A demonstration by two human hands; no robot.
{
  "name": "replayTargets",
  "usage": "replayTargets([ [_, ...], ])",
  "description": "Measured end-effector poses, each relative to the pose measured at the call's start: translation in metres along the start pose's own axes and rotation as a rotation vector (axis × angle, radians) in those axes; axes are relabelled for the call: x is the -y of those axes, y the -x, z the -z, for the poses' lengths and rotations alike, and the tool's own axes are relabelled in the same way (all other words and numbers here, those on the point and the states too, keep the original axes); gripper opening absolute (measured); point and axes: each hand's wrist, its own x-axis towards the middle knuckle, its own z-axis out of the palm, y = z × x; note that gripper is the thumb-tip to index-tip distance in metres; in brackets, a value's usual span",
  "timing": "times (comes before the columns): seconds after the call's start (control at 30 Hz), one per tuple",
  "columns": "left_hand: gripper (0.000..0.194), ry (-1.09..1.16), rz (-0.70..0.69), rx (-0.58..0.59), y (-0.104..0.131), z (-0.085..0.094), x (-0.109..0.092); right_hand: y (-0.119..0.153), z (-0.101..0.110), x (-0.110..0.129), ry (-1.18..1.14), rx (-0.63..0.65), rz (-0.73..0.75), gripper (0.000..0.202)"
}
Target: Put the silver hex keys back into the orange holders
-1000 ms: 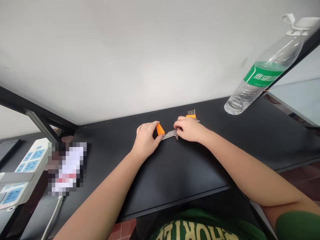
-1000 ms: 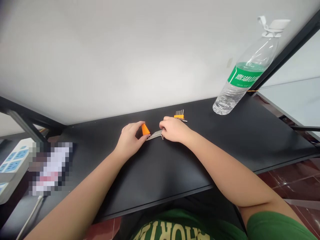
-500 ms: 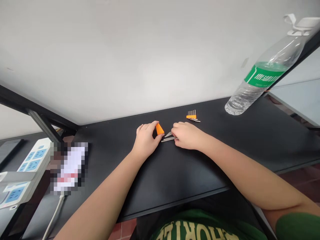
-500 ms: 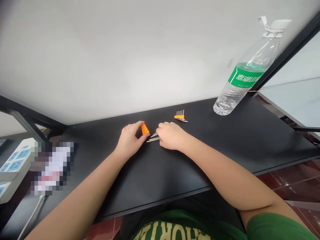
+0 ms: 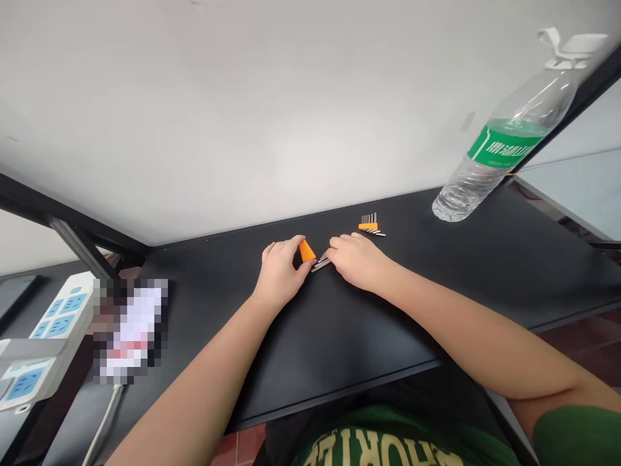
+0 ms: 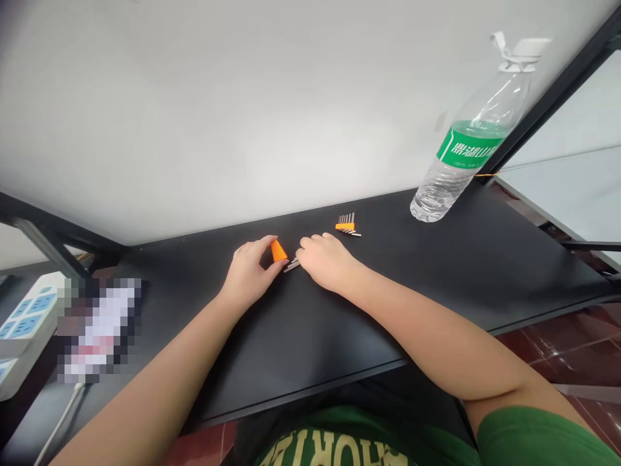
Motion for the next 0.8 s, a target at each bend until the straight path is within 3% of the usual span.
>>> replayTargets([
  [0.33, 0.048, 0.009, 0.009, -0.003, -0.001, 0.0, 0.0, 0.007, 0.014, -0.007, -0.229, 0.1, -0.074, 0.013],
  [0.47, 0.047, 0.013, 0.041, -0.025, -0.001, 0.001, 0.001, 0.009, 0.017, -0.026, -0.509, -0.005, -0.054, 0.015],
  [0.6, 0.048, 0.027, 0.076, -0.052, -0.001, 0.001, 0.002, 0.007, 0.015, -0.036, -0.622, -0.139, -0.08, 0.019],
  [0.8, 0.049, 0.03, 0.063, -0.057, 0.0, 0.002, -0.002, 0.007, 0.017, -0.034, -0.69, -0.162, -0.077, 0.02],
])
